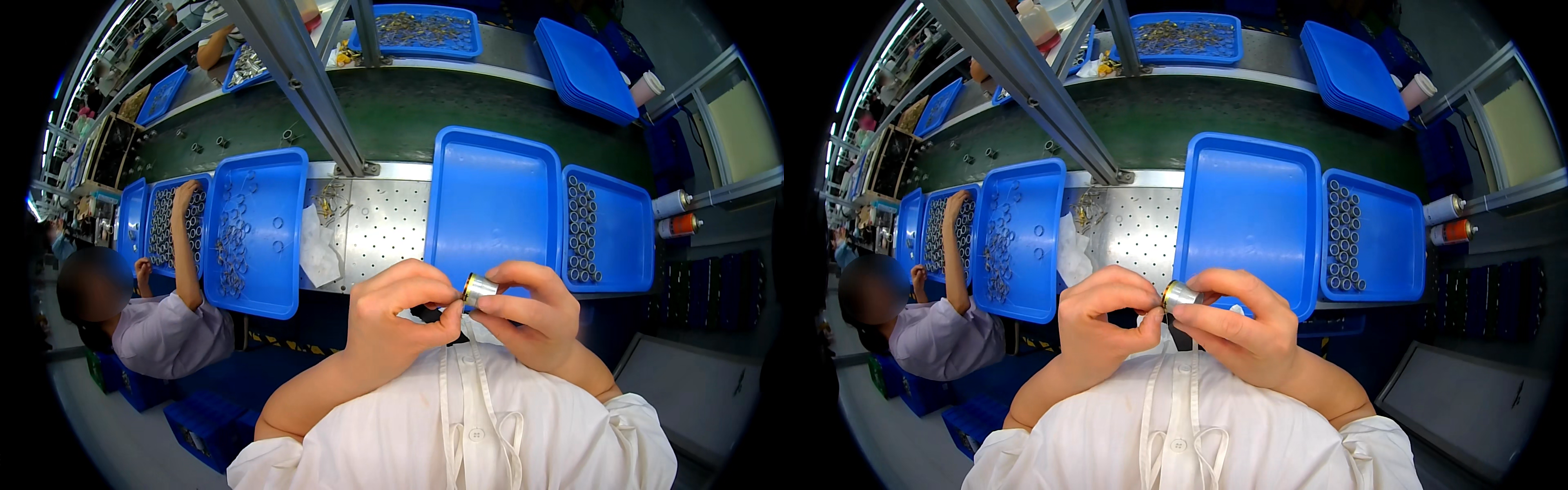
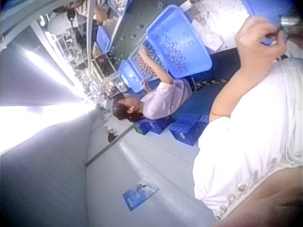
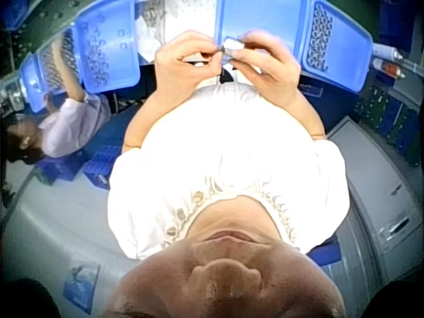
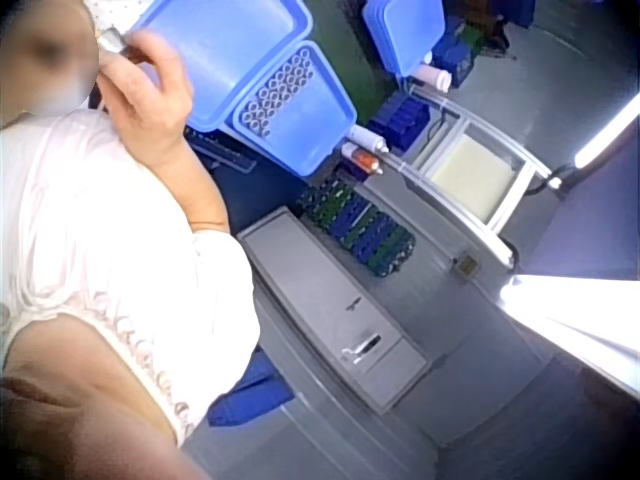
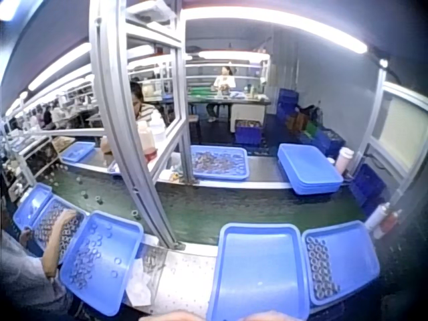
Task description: The person assembles small cylindrical metal components by hand at a factory workstation. They pick up a metal ring and a cylindrical body, fit them together, and place the finished unit into a blue tray. The process is repeated continuously with parts organized in trays on the table.
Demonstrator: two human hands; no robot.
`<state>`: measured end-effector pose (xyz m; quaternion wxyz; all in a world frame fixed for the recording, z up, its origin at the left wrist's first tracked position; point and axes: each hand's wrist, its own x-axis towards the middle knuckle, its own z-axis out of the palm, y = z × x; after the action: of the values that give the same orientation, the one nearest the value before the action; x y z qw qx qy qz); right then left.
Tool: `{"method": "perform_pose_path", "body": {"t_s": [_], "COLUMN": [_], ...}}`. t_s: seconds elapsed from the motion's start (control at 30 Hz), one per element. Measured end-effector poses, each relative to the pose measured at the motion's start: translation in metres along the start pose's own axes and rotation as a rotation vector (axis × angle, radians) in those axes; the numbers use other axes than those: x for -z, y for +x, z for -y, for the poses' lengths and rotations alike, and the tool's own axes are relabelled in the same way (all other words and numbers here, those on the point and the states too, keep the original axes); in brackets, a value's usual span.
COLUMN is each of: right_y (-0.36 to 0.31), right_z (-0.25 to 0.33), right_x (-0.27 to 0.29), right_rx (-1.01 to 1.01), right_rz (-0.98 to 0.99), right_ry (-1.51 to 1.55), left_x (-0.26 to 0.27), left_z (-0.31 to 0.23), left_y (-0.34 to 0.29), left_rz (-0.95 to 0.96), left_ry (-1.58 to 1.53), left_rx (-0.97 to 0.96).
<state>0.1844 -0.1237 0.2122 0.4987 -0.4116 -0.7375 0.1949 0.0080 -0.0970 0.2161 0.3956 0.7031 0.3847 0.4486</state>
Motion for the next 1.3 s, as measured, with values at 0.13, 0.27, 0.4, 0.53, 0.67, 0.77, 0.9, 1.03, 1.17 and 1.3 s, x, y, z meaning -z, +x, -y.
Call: {"method": "perform_pose_path", "body": {"t_s": [0.13,0.27,0.4,0.53,0.67,0.77,0.9,1.03,1.17,1.3], "right_y": [-0.002,-0.002,0.000,-0.004,-0.006,-0.004,-0.002,-0.004,-0.006,-0.007], "right_z": [-0.001,0.001,0.005,0.002,-0.002,-0.002,-0.001,-0.003,-0.003,-0.004], "right_x": [0.002,0.000,-0.001,0.000,0.000,0.003,0.005,0.006,0.005,0.005], "right_rx": [0.040,0.010,-0.066,-0.039,0.036,0.099,0.139,0.157,0.133,0.072], "right_rz": [0.014,-0.010,-0.031,-0.030,-0.003,0.033,0.077,0.071,0.049,0.063], "right_ry": [-0.023,-0.035,-0.023,-0.026,-0.044,-0.068,-0.061,-0.060,-0.057,0.013], "left_x": [-0.002,-0.002,-0.002,0.000,0.002,0.004,0.007,0.008,0.012,0.013], "left_z": [0.001,-0.001,0.001,-0.001,0.003,0.000,0.000,-0.002,-0.003,-0.001], "left_y": [-0.001,-0.003,-0.004,-0.003,-0.006,-0.005,-0.007,-0.006,-0.005,-0.004], "left_rz": [-0.016,-0.026,-0.032,0.029,0.048,0.092,0.145,0.177,0.236,0.250], "left_ry": [0.000,-0.021,-0.008,-0.052,-0.405,-0.485,-0.486,-0.398,-0.176,-0.193], "left_rx": [-0.029,0.008,-0.037,0.084,0.335,0.396,0.446,0.459,0.309,0.262]}}
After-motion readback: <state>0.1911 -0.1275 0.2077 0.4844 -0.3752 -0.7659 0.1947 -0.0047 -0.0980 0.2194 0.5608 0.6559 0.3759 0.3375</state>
